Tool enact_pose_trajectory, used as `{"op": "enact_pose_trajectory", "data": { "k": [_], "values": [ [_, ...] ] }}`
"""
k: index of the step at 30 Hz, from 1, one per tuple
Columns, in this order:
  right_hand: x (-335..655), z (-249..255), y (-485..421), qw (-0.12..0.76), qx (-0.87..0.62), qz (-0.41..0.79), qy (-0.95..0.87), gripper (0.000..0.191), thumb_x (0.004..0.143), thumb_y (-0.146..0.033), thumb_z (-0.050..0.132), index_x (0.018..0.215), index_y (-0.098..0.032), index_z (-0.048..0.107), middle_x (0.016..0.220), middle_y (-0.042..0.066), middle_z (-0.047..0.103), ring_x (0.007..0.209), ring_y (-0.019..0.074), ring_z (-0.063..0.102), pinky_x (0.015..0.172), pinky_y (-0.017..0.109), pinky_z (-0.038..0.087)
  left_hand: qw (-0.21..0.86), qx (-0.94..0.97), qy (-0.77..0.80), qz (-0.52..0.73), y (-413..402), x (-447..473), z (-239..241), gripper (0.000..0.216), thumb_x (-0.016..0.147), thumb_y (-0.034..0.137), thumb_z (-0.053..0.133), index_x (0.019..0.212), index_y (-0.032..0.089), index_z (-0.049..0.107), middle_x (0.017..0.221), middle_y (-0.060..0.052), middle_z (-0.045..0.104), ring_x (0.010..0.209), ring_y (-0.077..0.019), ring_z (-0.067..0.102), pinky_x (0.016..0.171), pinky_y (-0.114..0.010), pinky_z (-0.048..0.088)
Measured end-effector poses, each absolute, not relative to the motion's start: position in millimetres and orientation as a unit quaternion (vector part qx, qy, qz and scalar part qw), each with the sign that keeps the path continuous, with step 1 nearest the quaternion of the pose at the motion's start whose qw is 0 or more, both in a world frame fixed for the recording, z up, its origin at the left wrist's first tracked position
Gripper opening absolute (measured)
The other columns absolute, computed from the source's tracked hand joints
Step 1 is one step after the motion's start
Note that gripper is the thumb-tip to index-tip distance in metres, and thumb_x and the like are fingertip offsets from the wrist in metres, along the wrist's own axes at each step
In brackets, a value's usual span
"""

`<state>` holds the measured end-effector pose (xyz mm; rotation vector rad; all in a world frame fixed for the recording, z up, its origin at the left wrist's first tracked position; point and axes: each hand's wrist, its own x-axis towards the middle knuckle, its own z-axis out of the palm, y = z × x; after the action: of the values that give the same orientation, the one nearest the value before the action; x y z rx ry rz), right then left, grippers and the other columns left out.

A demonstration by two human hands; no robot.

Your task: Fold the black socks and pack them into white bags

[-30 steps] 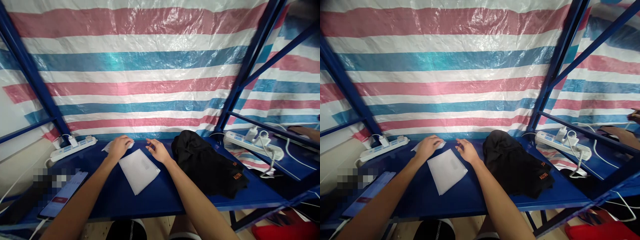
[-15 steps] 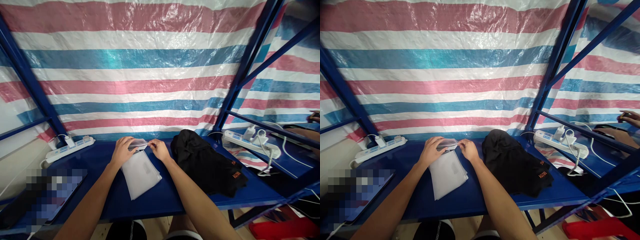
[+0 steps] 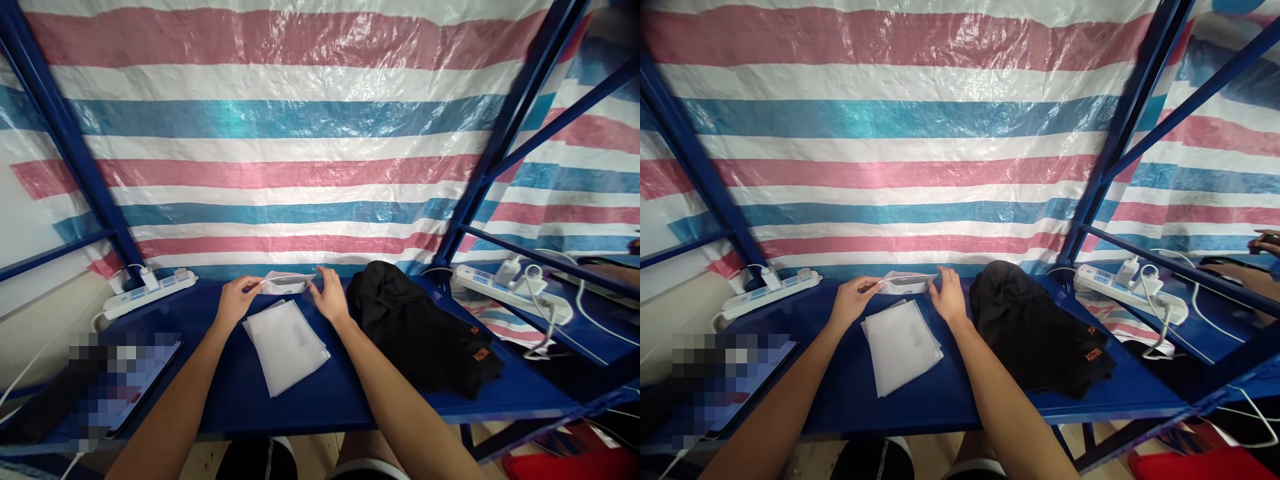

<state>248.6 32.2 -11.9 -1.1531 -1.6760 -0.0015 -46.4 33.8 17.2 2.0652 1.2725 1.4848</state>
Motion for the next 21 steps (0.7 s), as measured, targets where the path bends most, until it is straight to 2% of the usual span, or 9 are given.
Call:
{"op": "enact_pose_trajectory", "data": {
  "k": [4,8,12,16,21],
  "values": [
    [232,4,12,0.508,-0.382,-0.017,-0.772,0.042,0.108,-0.035,0.06,0.149,-0.028,0.061,0.139,0.013,0.064,0.132,0.0319,0.057,0.115,0.054,0.051,0.135,0.762,0.382,0.505,24,-34,23,0.025,0.101,0.046,0.067,0.107,0.028,0.084,0.106,-0.004,0.082,0.092,-0.0222,0.077,0.082,-0.032,0.06],
    [217,8,3,0.49,-0.312,0.019,-0.814,0.03,0.108,-0.039,0.063,0.135,-0.033,0.073,0.133,0.01,0.069,0.128,0.0318,0.06,0.112,0.054,0.052,0.117,0.814,0.341,0.455,18,-22,20,0.023,0.103,0.038,0.064,0.111,0.029,0.083,0.112,-0.005,0.08,0.102,-0.0223,0.076,0.085,-0.031,0.06],
    [214,8,2,0.466,-0.307,0.056,-0.828,0.024,0.108,-0.039,0.062,0.124,-0.033,0.079,0.119,0.009,0.074,0.12,0.032,0.063,0.107,0.053,0.054,0.095,0.832,0.338,0.43,17,-11,12,0.023,0.104,0.034,0.061,0.109,0.029,0.083,0.11,-0.005,0.08,0.1,-0.0223,0.076,0.089,-0.033,0.06],
    [220,11,4,0.449,-0.315,0.05,-0.835,0.025,0.11,-0.037,0.056,0.122,-0.029,0.077,0.118,0.01,0.073,0.12,0.0318,0.061,0.109,0.053,0.051,0.071,0.832,0.341,0.431,19,-10,10,0.023,0.105,0.035,0.059,0.11,0.03,0.082,0.109,-0.004,0.079,0.102,-0.0225,0.075,0.093,-0.035,0.059],
    [247,6,23,0.459,-0.393,0.01,-0.796,0.025,0.111,-0.03,0.049,0.112,-0.024,0.073,0.115,0.013,0.069,0.114,0.0328,0.059,0.105,0.052,0.051,0.061,0.785,0.398,0.471,23,-28,17,0.025,0.106,0.038,0.058,0.108,0.027,0.08,0.108,-0.004,0.079,0.097,-0.0213,0.074,0.081,-0.029,0.058]
  ]
}}
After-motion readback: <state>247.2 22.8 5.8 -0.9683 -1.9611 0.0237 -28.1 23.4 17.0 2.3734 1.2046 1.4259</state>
